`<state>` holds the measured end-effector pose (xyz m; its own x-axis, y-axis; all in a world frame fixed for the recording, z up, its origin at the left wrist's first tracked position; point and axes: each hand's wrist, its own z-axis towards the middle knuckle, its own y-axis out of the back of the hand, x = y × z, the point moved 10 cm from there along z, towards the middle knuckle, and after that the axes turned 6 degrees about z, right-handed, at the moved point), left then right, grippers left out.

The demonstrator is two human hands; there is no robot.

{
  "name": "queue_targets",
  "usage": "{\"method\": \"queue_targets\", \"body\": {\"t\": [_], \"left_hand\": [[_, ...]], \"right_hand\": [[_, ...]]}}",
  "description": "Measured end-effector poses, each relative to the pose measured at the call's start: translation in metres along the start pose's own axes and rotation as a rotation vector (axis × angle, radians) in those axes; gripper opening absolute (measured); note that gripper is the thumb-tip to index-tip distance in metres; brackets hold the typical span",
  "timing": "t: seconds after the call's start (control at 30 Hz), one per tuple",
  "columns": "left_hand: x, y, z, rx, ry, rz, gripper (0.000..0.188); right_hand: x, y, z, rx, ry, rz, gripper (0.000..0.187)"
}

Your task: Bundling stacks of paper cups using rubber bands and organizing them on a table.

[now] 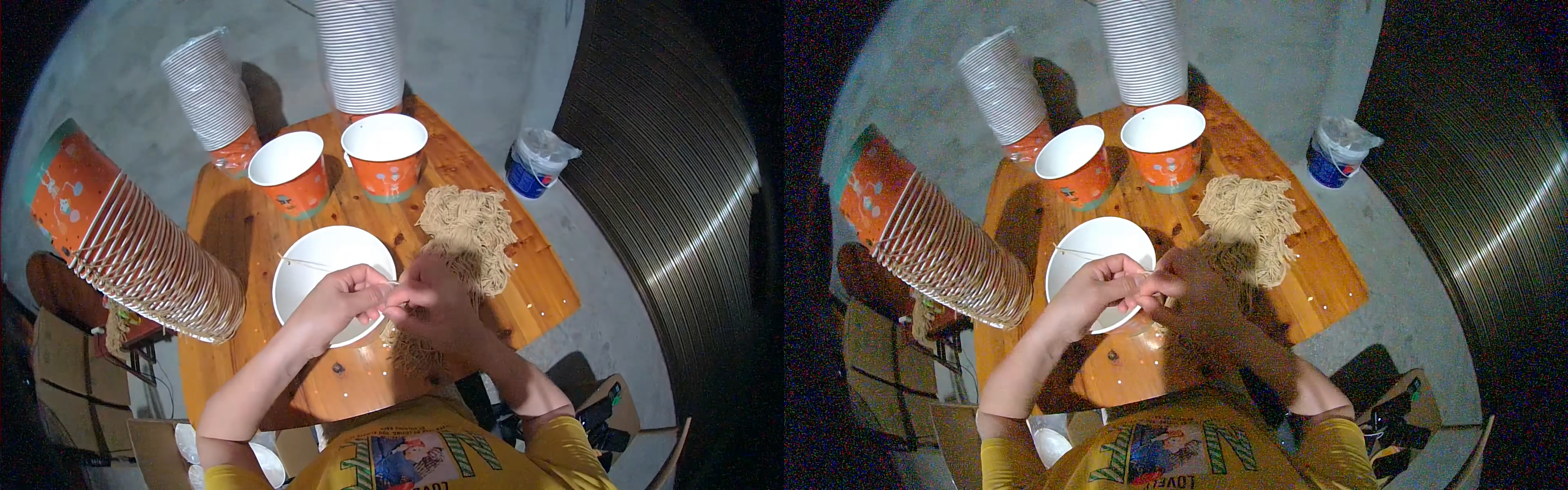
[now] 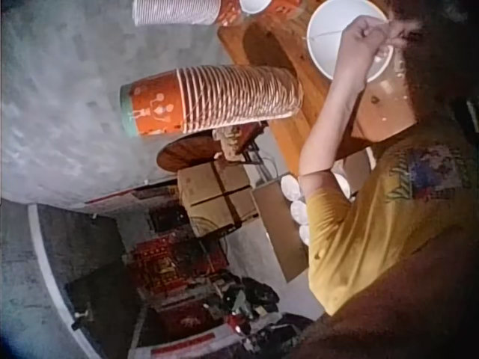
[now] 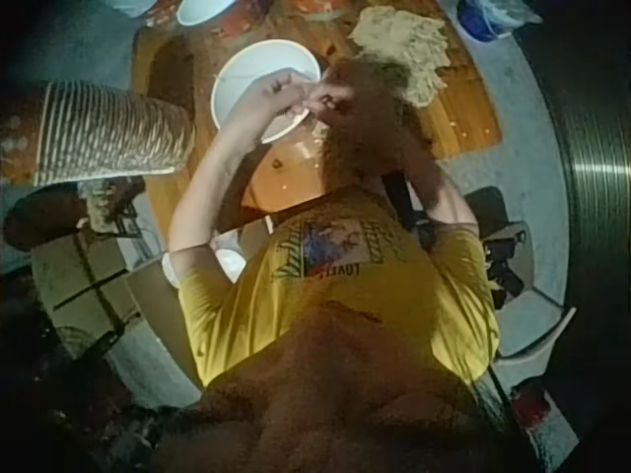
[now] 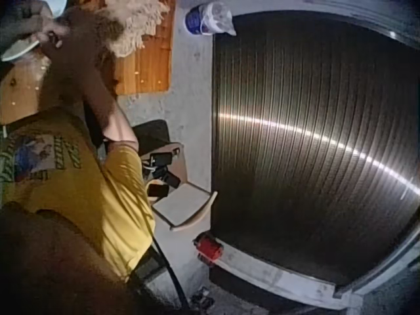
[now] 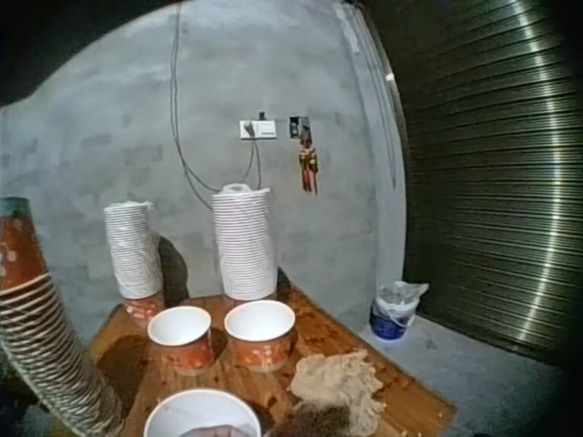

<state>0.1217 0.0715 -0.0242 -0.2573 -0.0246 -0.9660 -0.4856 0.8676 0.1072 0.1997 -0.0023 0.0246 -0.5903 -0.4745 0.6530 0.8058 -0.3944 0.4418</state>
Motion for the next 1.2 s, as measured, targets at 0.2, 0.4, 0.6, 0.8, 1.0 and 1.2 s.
{"method": "queue_targets", "body": {"t": [0.2, 0.4, 0.6, 0.8, 1.0, 1.2], "left_hand": [[0.005, -0.004, -0.003, 0.039, 0.096, -0.155, 0.012], [0.010, -0.001, -0.002, 0.010, 0.128, -0.216, 0.011], [0.011, 0.005, 0.000, -0.029, 0.075, -0.194, 0.015], [0.005, 0.007, 0.001, -0.040, -0.004, -0.194, 0.016], [0.002, 0.010, 0.001, -0.047, -0.029, -0.131, 0.017], [0.007, 0.000, -0.004, -0.022, 0.101, -0.341, 0.019]], "right_hand": [[0.016, -0.007, -0.008, -0.056, 0.176, -0.102, 0.012], [-0.008, -0.018, -0.010, 0.089, -0.035, 0.006, 0.015], [-0.046, -0.005, -0.015, -0.165, -0.337, 0.335, 0.009], [-0.022, -0.003, -0.004, -0.059, -0.200, 0.156, 0.007], [-0.025, -0.006, -0.002, -0.022, -0.282, 0.240, 0.008], [-0.007, 0.001, 0.002, -0.080, -0.075, -0.021, 0.008]]}}
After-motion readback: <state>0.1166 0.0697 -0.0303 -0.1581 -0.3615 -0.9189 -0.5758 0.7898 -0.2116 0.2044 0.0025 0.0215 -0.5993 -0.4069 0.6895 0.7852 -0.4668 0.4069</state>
